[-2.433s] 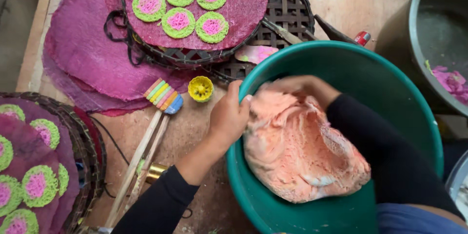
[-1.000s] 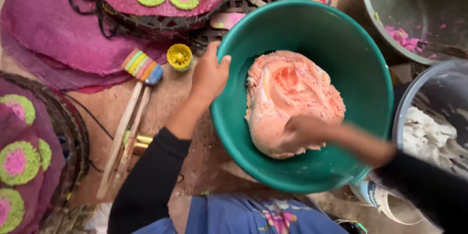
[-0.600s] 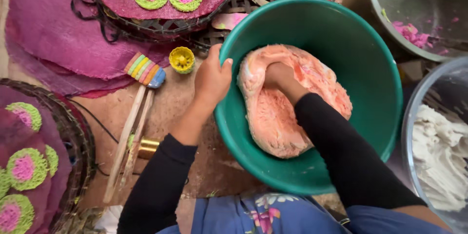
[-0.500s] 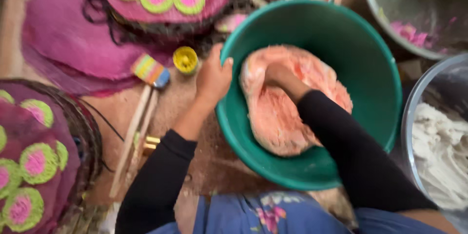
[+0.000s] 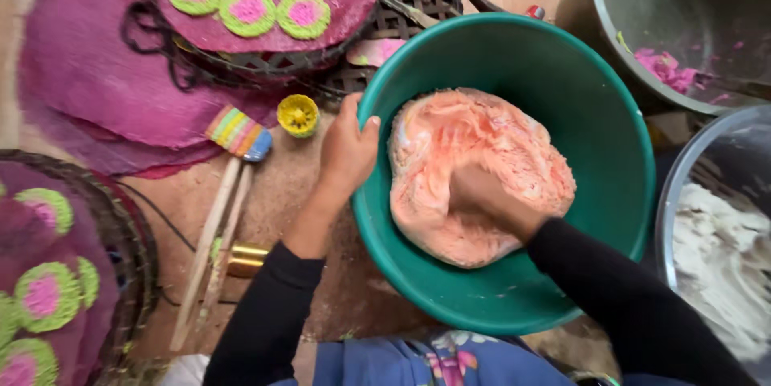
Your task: The person kneads a large mass of pink dough in a green plastic basin using both hands. The person repeatedly folds, presses, and turns the dough to mix it thoroughly.
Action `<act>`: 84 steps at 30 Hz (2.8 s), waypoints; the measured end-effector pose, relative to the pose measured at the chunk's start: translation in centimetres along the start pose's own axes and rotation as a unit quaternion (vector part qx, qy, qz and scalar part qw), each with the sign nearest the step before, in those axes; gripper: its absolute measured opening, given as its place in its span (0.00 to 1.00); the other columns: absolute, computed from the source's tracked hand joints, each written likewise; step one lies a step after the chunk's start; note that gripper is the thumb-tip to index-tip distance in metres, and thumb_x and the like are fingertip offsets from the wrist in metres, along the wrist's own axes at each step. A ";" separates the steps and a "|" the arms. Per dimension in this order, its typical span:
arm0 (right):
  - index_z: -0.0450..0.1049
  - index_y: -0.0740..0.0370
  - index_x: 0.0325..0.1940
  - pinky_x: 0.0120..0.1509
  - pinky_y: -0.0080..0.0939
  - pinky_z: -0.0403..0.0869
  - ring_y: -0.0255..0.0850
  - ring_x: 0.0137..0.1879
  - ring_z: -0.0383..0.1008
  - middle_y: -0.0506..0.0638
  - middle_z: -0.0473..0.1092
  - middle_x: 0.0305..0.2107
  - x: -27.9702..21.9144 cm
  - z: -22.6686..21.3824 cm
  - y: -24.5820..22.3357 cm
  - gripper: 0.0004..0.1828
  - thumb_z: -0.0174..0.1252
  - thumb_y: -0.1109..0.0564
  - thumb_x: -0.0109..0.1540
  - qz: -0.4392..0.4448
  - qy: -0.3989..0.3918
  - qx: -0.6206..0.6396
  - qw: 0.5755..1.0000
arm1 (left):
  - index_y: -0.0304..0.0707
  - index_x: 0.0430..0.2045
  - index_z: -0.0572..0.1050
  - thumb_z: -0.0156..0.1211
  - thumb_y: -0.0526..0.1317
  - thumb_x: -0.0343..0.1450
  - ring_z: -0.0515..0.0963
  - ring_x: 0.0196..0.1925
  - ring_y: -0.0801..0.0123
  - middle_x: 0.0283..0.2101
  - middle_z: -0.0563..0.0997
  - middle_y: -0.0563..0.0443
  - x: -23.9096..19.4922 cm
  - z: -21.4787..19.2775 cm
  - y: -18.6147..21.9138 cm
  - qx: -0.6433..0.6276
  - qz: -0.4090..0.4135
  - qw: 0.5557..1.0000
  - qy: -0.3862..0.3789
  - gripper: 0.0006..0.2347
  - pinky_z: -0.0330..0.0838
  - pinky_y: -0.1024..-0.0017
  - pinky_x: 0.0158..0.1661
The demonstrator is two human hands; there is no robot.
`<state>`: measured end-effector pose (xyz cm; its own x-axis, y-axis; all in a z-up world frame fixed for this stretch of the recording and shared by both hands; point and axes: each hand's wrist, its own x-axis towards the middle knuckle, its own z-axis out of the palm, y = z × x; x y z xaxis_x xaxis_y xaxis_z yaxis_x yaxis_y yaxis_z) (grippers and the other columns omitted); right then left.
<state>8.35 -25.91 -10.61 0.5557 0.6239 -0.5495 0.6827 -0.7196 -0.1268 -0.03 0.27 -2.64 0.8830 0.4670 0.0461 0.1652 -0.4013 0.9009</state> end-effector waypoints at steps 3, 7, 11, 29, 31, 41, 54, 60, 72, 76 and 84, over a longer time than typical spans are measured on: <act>0.84 0.56 0.32 0.46 0.54 0.74 0.55 0.39 0.78 0.60 0.77 0.30 6.0 -2.4 1.4 0.13 0.66 0.48 0.48 -0.037 0.050 -0.044 0.997 | 0.39 0.58 0.67 0.55 0.39 0.73 0.80 0.49 0.37 0.47 0.82 0.31 -2.4 0.8 0.7 0.012 -0.003 0.998 0.056 0.18 0.73 0.51 0.47; 0.82 0.57 0.39 0.49 0.53 0.73 0.53 0.44 0.77 0.59 0.77 0.35 5.9 1.7 1.5 0.15 0.63 0.49 0.52 -0.107 0.112 -0.095 0.983 | 0.25 0.67 0.56 0.52 0.40 0.77 0.73 0.63 0.39 0.62 0.72 0.25 -14.1 2.7 4.6 -0.035 -0.034 0.989 0.138 0.25 0.66 0.53 0.60; 0.78 0.59 0.52 0.53 0.51 0.72 0.48 0.50 0.76 0.56 0.76 0.43 1.0 7.0 0.2 0.20 0.54 0.50 0.59 -0.171 0.130 -0.225 0.950 | 0.38 0.65 0.64 0.62 0.50 0.70 0.85 0.41 0.50 0.36 0.84 0.40 -24.2 -1.1 6.3 0.058 -0.112 0.983 -0.136 0.30 0.76 0.57 0.43; 0.68 0.66 0.63 0.72 0.49 0.66 0.48 0.64 0.72 0.56 0.72 0.58 4.0 -7.4 14.4 0.24 0.40 0.50 0.70 0.119 -0.004 0.829 0.546 | 0.39 0.50 0.66 0.57 0.40 0.70 0.81 0.36 0.35 0.34 0.81 0.33 -0.4 0.0 4.0 0.127 -0.004 0.989 -0.070 0.15 0.72 0.45 0.33; 0.70 0.66 0.62 0.69 0.50 0.68 0.48 0.61 0.73 0.56 0.73 0.57 6.9 -7.6 13.0 0.23 0.42 0.50 0.70 0.152 -0.059 0.793 0.587 | 0.41 0.51 0.66 0.57 0.40 0.70 0.81 0.36 0.36 0.34 0.82 0.34 -0.2 0.4 3.2 0.126 -0.032 0.988 -0.079 0.15 0.72 0.45 0.34; 0.75 0.63 0.51 0.65 0.56 0.69 0.50 0.57 0.74 0.55 0.74 0.51 14.4 -6.5 0.5 0.22 0.55 0.48 0.58 -0.091 -0.206 0.376 0.899 | 0.40 0.52 0.65 0.57 0.41 0.71 0.80 0.34 0.36 0.33 0.81 0.35 -0.1 0.2 3.2 0.160 -0.004 0.986 -0.047 0.16 0.70 0.44 0.32; 0.80 0.54 0.36 0.64 0.61 0.65 0.53 0.56 0.74 0.50 0.75 0.46 -13.1 -5.3 -2.3 0.24 0.71 0.43 0.40 -0.484 0.119 0.082 0.863 | 0.44 0.52 0.67 0.57 0.42 0.71 0.81 0.36 0.37 0.33 0.83 0.36 -0.7 -0.8 3.4 0.183 -0.009 0.981 -0.067 0.16 0.72 0.44 0.35; 0.82 0.50 0.40 0.39 0.59 0.71 0.58 0.43 0.75 0.51 0.78 0.38 -5.8 -0.3 3.7 0.29 0.69 0.45 0.36 -0.304 0.190 0.059 0.932 | 0.42 0.54 0.65 0.57 0.41 0.72 0.81 0.35 0.37 0.34 0.82 0.35 -1.0 -0.1 3.3 0.183 0.006 0.981 -0.055 0.17 0.72 0.43 0.33; 0.80 0.63 0.42 0.54 0.57 0.73 0.60 0.49 0.76 0.65 0.76 0.41 9.3 1.4 1.9 0.12 0.59 0.58 0.56 -0.095 0.126 0.084 0.984 | 0.46 0.56 0.68 0.58 0.42 0.71 0.81 0.37 0.37 0.34 0.83 0.34 -1.1 -0.6 3.3 0.169 -0.016 0.984 -0.054 0.18 0.71 0.44 0.36; 0.76 0.68 0.51 0.48 0.59 0.71 0.65 0.49 0.74 0.68 0.74 0.43 -0.7 -1.8 0.6 0.24 0.59 0.66 0.50 -0.197 0.136 0.059 0.969 | 0.44 0.55 0.68 0.58 0.41 0.70 0.82 0.38 0.38 0.36 0.83 0.34 -1.2 -0.9 3.5 0.109 0.011 0.993 -0.045 0.17 0.72 0.46 0.36; 0.75 0.66 0.52 0.48 0.56 0.76 0.59 0.42 0.80 0.66 0.77 0.36 -5.5 0.2 -6.6 0.43 0.64 0.25 0.53 0.090 -0.023 0.159 0.983 | 0.45 0.52 0.70 0.59 0.41 0.70 0.81 0.37 0.39 0.34 0.82 0.35 -1.0 -0.2 2.8 0.084 -0.021 0.995 -0.058 0.16 0.72 0.47 0.36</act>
<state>0.67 -24.63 -6.88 0.6266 0.4695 -0.6221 0.3884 -0.8801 -0.2730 -0.58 -1.13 -0.10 0.9165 0.3970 -0.0490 0.2660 -0.5134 0.8159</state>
